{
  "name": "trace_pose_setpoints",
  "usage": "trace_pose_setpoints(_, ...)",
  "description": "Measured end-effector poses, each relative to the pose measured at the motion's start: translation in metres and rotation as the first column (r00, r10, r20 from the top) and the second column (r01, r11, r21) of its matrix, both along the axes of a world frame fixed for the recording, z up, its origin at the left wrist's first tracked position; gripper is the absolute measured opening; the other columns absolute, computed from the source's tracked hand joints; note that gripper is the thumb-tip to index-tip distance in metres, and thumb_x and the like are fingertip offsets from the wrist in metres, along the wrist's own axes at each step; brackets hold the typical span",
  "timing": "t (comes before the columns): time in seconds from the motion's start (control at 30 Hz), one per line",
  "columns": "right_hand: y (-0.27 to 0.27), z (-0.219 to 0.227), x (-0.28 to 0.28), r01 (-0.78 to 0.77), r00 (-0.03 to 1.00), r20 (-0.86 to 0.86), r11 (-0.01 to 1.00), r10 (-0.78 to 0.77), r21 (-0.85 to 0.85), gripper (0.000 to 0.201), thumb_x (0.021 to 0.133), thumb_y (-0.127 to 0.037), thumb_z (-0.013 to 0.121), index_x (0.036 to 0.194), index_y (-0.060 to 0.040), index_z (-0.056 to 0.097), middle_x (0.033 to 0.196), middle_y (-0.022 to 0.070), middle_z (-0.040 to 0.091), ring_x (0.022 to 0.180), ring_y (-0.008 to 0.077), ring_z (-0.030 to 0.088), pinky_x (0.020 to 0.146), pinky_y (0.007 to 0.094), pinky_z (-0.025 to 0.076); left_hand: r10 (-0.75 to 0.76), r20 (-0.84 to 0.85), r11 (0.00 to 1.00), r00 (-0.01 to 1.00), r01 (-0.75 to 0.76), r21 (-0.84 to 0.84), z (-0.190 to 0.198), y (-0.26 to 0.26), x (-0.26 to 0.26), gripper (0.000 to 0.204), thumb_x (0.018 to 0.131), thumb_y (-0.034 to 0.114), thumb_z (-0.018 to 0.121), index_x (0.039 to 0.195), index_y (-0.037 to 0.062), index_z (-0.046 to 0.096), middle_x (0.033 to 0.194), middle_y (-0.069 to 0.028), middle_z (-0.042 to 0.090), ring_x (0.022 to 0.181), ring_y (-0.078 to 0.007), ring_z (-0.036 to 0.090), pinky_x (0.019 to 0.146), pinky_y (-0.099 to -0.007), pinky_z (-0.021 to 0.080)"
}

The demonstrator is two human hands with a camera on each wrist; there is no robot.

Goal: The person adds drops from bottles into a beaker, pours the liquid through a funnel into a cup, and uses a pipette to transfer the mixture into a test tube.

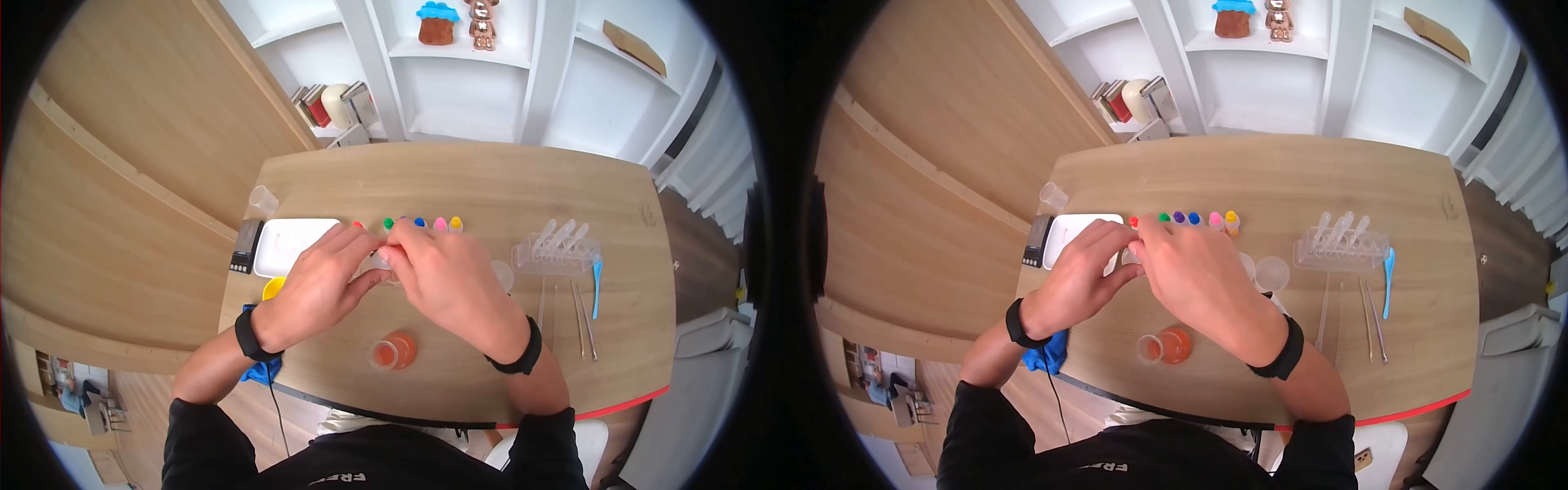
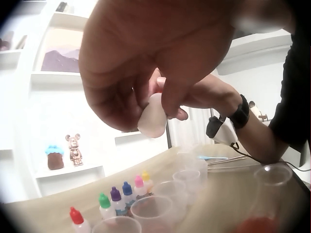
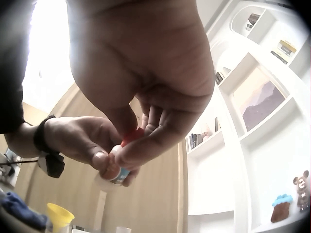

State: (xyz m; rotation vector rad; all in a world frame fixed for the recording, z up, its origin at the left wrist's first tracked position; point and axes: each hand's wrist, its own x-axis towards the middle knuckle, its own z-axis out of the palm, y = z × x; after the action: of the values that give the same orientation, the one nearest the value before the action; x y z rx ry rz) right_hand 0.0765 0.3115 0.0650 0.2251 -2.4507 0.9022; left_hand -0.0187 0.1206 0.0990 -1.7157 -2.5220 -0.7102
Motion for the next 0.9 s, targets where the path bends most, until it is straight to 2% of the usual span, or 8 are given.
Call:
trace_pose_setpoints(0.03,0.0,-0.001,-0.001,0.012,1.0,-0.012,1.0,-0.012,-0.017,0.024,0.105,-0.025,0.07,0.113,-0.0026,0.07,0.077,0.0161,0.073,0.069,0.0356,0.072,0.06,0.0456,0.054,-0.013,-0.047,1.0,0.999,0.013,0.002,-0.001,0.001,0.001,0.042,0.09,0.006,0.085,0.128,0.0031,0.067,0.11,-0.0139,0.072,0.099,-0.0341,0.068,0.084,-0.0426,0.057)
trace_pose_setpoints(0.13,0.004,-0.002,-0.002,0.049,0.999,-0.013,0.995,-0.05,-0.086,0.026,0.103,-0.029,0.073,0.113,-0.0051,0.07,0.078,0.0136,0.073,0.069,0.034,0.073,0.059,0.0443,0.053,0.063,0.115,0.991,0.991,-0.076,0.111,0.001,0.014,-0.001,0.038,0.093,0.008,0.081,0.128,0.0026,0.067,0.109,-0.0154,0.071,0.099,-0.0373,0.069,0.084,-0.0472,0.057)
trace_pose_setpoints(0.37,0.024,0.027,0.012,0.203,0.974,-0.062,0.961,-0.218,-0.185,0.028,0.098,-0.031,0.08,0.108,-0.007,0.072,0.076,0.009,0.072,0.066,0.028,0.072,0.055,0.0398,0.052,0.19,0.241,0.979,0.952,-0.201,0.024,-0.036,0.015,-0.062,0.031,0.095,0.011,0.08,0.122,0.002,0.067,0.109,-0.0197,0.075,0.1,-0.0387,0.073,0.085,-0.0462,0.06)
trace_pose_setpoints(0.47,0.035,0.034,0.017,0.223,0.967,-0.074,0.949,-0.245,-0.223,0.024,0.097,-0.028,0.082,0.104,-0.0069,0.073,0.074,0.0081,0.071,0.064,0.026,0.071,0.054,0.0381,0.051,0.248,0.17,0.967,0.954,-0.235,-0.095,-0.052,0.016,-0.076,0.03,0.095,0.017,0.082,0.118,0.0024,0.069,0.107,-0.0176,0.076,0.102,-0.0382,0.073,0.088,-0.0454,0.06)
trace_pose_setpoints(0.57,0.042,0.036,0.019,0.228,0.963,-0.087,0.942,-0.255,-0.245,0.022,0.096,-0.025,0.082,0.102,-0.0067,0.073,0.072,0.0077,0.07,0.062,0.025,0.069,0.054,0.0371,0.049,0.279,0.032,0.944,0.96,-0.267,-0.195,-0.062,0.018,-0.08,0.031,0.094,0.022,0.085,0.116,0.0043,0.071,0.102,-0.0134,0.077,0.104,-0.0329,0.073,0.092,-0.0427,0.059)
trace_pose_setpoints(0.7,0.044,0.036,0.019,0.23,0.962,-0.088,0.939,-0.259,-0.254,0.022,0.095,-0.024,0.083,0.101,-0.0064,0.072,0.07,0.0072,0.069,0.06,0.0244,0.068,0.052,0.0366,0.047,0.226,-0.058,0.946,0.972,-0.233,-0.225,-0.082,0.019,-0.088,0.031,0.092,0.023,0.085,0.114,0.0061,0.071,0.104,-0.0139,0.078,0.109,-0.0363,0.071,0.096,-0.0461,0.056)
trace_pose_setpoints(0.8,0.046,0.039,0.021,0.227,0.967,-0.072,0.955,-0.244,-0.191,0.017,0.096,-0.014,0.083,0.105,-0.0027,0.075,0.075,0.0072,0.075,0.06,0.0133,0.065,0.059,0.0266,0.051,0.195,-0.111,0.944,0.974,-0.217,-0.25,-0.092,0.021,-0.09,0.03,0.092,0.022,0.084,0.114,0.006,0.071,0.104,-0.0146,0.078,0.111,-0.0379,0.071,0.099,-0.0476,0.055)
trace_pose_setpoints(0.9,0.045,0.04,0.021,0.203,0.97,-0.097,0.96,-0.225,-0.194,0.017,0.096,-0.014,0.083,0.105,-0.0026,0.074,0.074,0.0069,0.075,0.06,0.0133,0.064,0.058,0.0267,0.051,0.19,-0.124,0.936,0.974,-0.218,-0.276,-0.1,0.025,-0.092,0.028,0.093,0.02,0.081,0.115,0.006,0.07,0.103,-0.0146,0.078,0.112,-0.0375,0.07,0.099,-0.0478,0.053)
